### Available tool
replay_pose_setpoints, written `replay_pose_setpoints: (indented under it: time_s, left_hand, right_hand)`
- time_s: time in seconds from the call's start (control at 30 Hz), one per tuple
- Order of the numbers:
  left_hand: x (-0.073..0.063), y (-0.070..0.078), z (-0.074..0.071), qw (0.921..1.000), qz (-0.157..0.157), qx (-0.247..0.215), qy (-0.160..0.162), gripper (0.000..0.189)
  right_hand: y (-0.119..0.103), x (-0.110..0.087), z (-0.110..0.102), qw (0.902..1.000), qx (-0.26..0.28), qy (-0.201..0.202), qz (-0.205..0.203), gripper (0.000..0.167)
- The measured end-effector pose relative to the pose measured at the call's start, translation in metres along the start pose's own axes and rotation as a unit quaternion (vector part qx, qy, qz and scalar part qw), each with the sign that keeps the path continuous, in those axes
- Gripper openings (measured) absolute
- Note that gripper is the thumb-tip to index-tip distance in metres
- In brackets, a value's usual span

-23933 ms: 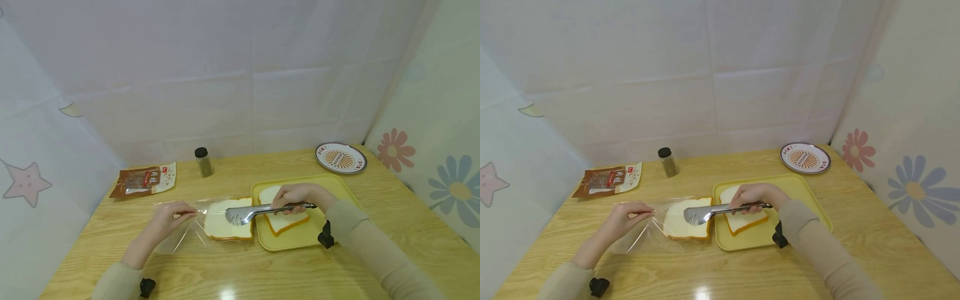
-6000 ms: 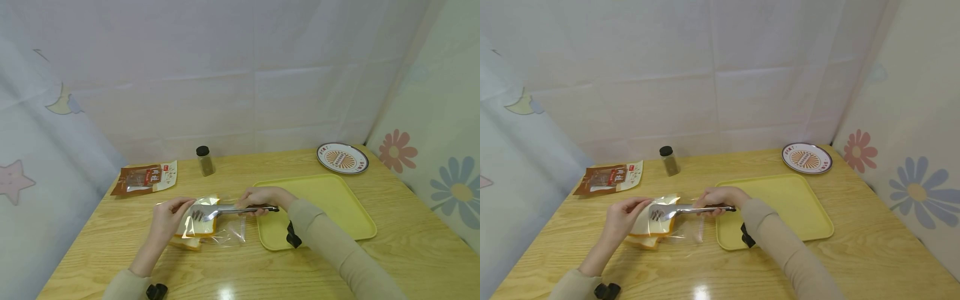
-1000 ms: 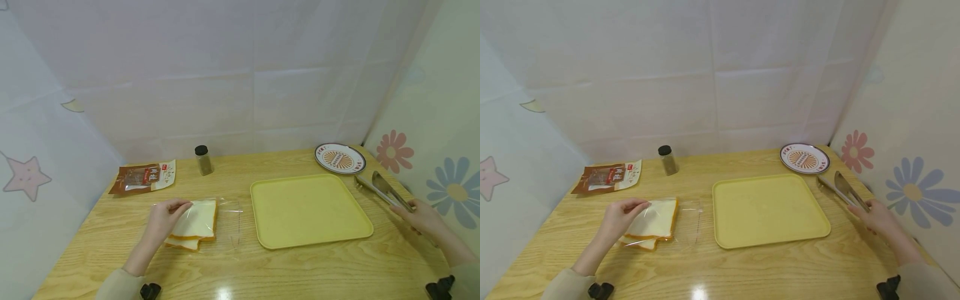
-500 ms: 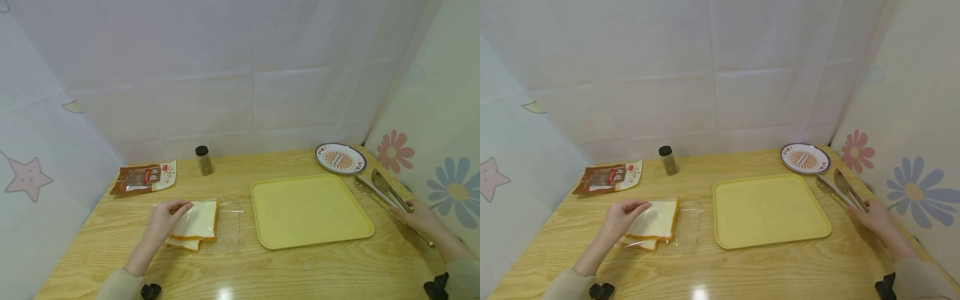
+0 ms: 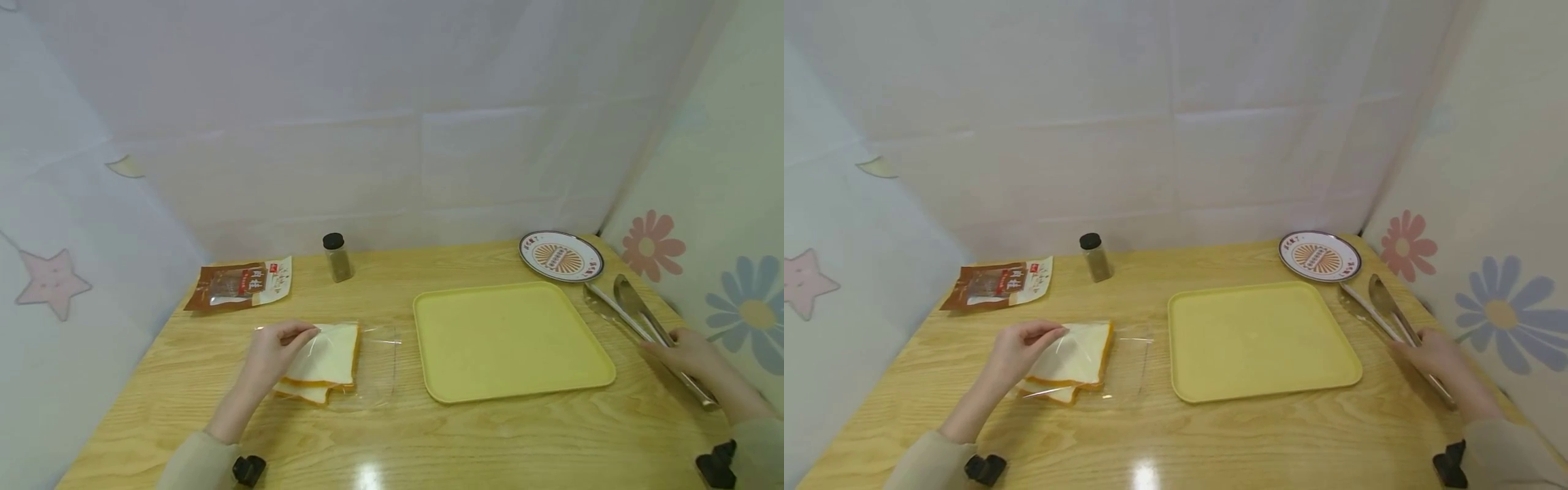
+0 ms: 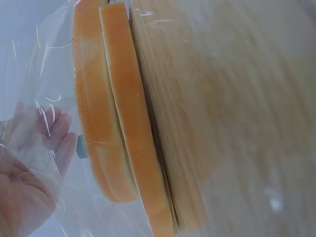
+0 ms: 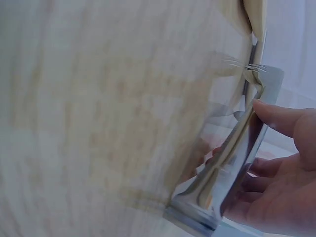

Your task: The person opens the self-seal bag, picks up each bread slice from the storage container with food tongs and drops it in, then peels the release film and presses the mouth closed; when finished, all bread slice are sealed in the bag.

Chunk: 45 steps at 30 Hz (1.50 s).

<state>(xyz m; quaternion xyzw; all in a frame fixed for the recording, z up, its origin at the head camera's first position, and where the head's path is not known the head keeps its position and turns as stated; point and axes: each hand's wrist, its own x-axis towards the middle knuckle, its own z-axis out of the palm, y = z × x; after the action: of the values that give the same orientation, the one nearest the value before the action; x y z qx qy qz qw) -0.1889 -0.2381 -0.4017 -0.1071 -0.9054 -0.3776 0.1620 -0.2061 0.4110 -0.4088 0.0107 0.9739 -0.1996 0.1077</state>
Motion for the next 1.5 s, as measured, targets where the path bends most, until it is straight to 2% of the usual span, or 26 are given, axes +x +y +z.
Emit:
replay_pose_setpoints:
  time_s: [0.1, 0.17, 0.23, 0.33, 0.4, 0.53, 0.63, 0.73, 0.9, 1.0, 1.17, 1.3, 1.4, 1.5]
  left_hand:
    - [-0.001, 0.000, -0.001, 1.0000, 0.002, 0.002, 0.001, 0.009]
    - [-0.001, 0.000, -0.001, 1.0000, 0.004, 0.004, 0.002, 0.009]
    - [-0.001, 0.000, -0.001, 1.0000, 0.003, 0.005, 0.003, 0.008]
    - [-0.001, 0.000, 0.000, 1.0000, 0.003, 0.007, 0.001, 0.009]
    - [0.000, 0.000, 0.000, 1.0000, 0.001, 0.008, 0.000, 0.009]
    - [0.000, 0.000, 0.001, 1.0000, 0.003, 0.008, -0.003, 0.009]
    - [0.001, -0.001, 0.001, 0.9999, 0.007, 0.008, -0.002, 0.010]
    - [0.001, -0.001, 0.002, 0.9999, 0.007, 0.012, -0.003, 0.010]
    - [0.002, -0.001, 0.001, 0.9998, 0.014, 0.017, -0.001, 0.012]
    - [0.000, -0.002, 0.001, 0.9998, 0.011, 0.016, 0.002, 0.011]
    - [-0.002, -0.002, 0.001, 0.9998, 0.007, 0.016, 0.001, 0.012]
    - [-0.001, 0.000, 0.000, 0.9998, 0.008, 0.016, -0.001, 0.013]
    - [0.000, 0.001, 0.000, 0.9998, 0.009, 0.017, -0.001, 0.013]
    - [0.000, 0.002, 0.000, 0.9998, 0.009, 0.019, 0.000, 0.013]
  right_hand:
    - [-0.004, 0.000, -0.002, 0.9999, 0.003, -0.012, -0.001, 0.078]
    - [-0.008, 0.000, -0.001, 1.0000, -0.005, -0.006, -0.002, 0.084]
    - [-0.014, -0.002, -0.001, 0.9997, -0.019, 0.014, -0.001, 0.091]
    - [-0.030, -0.006, 0.001, 0.9965, -0.037, 0.074, -0.009, 0.091]
    - [-0.046, -0.011, 0.003, 0.9926, -0.038, 0.113, -0.023, 0.085]
    - [-0.088, -0.023, 0.012, 0.9868, 0.005, 0.149, -0.064, 0.075]
    - [-0.124, -0.034, 0.022, 0.9826, 0.049, 0.145, -0.105, 0.071]
    - [-0.157, -0.045, 0.035, 0.9727, 0.082, 0.148, -0.159, 0.064]
    - [-0.204, -0.062, 0.054, 0.9609, 0.119, 0.129, -0.214, 0.056]
    - [-0.225, -0.067, 0.067, 0.9543, 0.134, 0.103, -0.247, 0.051]
    - [-0.249, -0.073, 0.085, 0.9420, 0.150, 0.027, -0.299, 0.046]
    - [-0.264, -0.078, 0.098, 0.9312, 0.181, -0.038, -0.314, 0.041]
    - [-0.276, -0.081, 0.109, 0.9173, 0.225, -0.092, -0.315, 0.036]
    - [-0.288, -0.085, 0.123, 0.8942, 0.288, -0.164, -0.300, 0.029]
